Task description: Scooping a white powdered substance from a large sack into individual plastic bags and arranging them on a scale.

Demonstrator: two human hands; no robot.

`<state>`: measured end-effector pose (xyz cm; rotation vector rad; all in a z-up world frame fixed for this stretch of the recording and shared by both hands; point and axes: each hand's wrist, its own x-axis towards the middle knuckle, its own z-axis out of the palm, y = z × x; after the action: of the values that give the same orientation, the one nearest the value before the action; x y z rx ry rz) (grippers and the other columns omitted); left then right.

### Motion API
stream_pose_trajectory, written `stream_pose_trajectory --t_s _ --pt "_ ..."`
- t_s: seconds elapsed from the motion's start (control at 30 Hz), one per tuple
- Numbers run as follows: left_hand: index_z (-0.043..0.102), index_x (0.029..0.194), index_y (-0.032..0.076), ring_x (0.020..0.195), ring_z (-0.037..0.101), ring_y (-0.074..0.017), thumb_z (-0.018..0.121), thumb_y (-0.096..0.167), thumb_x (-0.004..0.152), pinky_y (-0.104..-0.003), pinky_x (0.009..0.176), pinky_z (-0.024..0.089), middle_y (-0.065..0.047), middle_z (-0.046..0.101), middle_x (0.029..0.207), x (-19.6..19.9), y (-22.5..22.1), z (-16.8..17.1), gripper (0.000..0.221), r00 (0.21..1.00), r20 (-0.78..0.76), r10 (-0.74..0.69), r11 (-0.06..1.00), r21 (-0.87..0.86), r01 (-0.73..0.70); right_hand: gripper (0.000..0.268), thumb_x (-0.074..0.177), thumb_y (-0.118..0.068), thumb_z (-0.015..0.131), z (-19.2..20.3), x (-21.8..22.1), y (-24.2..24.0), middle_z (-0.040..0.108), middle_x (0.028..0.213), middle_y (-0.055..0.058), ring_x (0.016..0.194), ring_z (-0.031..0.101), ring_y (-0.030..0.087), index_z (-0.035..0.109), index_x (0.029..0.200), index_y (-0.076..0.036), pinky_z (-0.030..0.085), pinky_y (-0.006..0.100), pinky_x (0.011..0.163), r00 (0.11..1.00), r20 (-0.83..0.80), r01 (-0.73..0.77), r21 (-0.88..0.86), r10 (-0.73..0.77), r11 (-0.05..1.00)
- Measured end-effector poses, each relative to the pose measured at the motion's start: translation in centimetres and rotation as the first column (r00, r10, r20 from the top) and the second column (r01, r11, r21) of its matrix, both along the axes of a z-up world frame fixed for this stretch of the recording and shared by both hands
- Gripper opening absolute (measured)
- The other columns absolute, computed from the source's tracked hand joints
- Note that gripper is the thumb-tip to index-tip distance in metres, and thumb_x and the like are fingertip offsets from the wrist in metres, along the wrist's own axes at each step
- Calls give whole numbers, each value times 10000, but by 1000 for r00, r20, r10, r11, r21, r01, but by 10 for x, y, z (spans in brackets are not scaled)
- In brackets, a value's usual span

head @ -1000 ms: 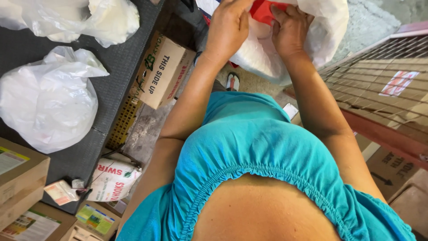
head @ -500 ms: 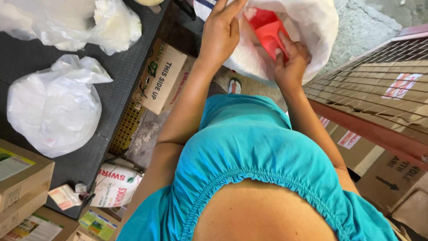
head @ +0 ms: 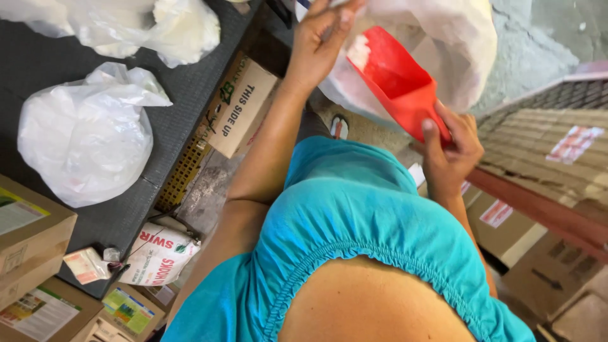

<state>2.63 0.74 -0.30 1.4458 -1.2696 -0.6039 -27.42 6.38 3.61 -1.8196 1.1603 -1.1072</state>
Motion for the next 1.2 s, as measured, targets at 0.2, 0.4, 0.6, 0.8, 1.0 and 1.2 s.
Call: stream_pose_trajectory --t_s 0.2,0.4,0.6,0.8,1.0,1.2 --pt "711 1393 119 1459 486 -175 393 487 1158 -344 1265 353 -77 532 1592 16 -8 -2 540 959 -235 -158 970 -217 106 273 1052 -16 766 32 5 2 648 1043 72 905 553 118 708 1308 62 452 232 835 994 111 4 27 -7 1000" --pt "727 1347 66 1460 534 -216 410 451 1159 -390 1267 383 -106 630 1511 34 -10 11 533 874 -468 -134 986 -154 68 277 1029 -5 740 66 37 -25 691 1162 55 1077 617 119 673 1292 52 497 243 979 954 298 27 38 -38 999" --pt "721 1328 135 1480 500 -283 730 152 1017 -395 1261 407 -87 610 1494 77 17 81 311 941 164 296 931 -268 -247 246 1153 -2 739 83 85 -71 645 1145 53 1017 564 106 670 1376 74 456 238 942 959 246 -140 -30 144 990" --pt "722 1268 132 1233 555 -372 764 84 982 -489 1056 466 -103 632 1317 136 33 85 293 729 341 594 792 -404 -457 363 1066 -24 793 104 155 -121 684 1187 68 1044 633 123 659 1390 69 522 255 983 968 61 -229 -161 242 960" --pt "729 1117 145 1097 549 -366 797 170 967 -491 974 419 -97 617 1134 173 29 77 167 597 342 726 684 -446 -577 431 1042 41 872 103 209 -173 680 1144 45 920 570 92 666 1420 52 505 227 907 928 103 -342 -150 359 927" --pt "719 1246 167 1197 527 -388 821 153 930 -505 1014 447 -137 578 1297 202 19 65 332 663 316 679 731 -385 -564 502 1000 53 930 123 253 -194 576 1072 77 911 542 149 705 1441 -30 495 260 909 893 -167 -448 -403 417 798"
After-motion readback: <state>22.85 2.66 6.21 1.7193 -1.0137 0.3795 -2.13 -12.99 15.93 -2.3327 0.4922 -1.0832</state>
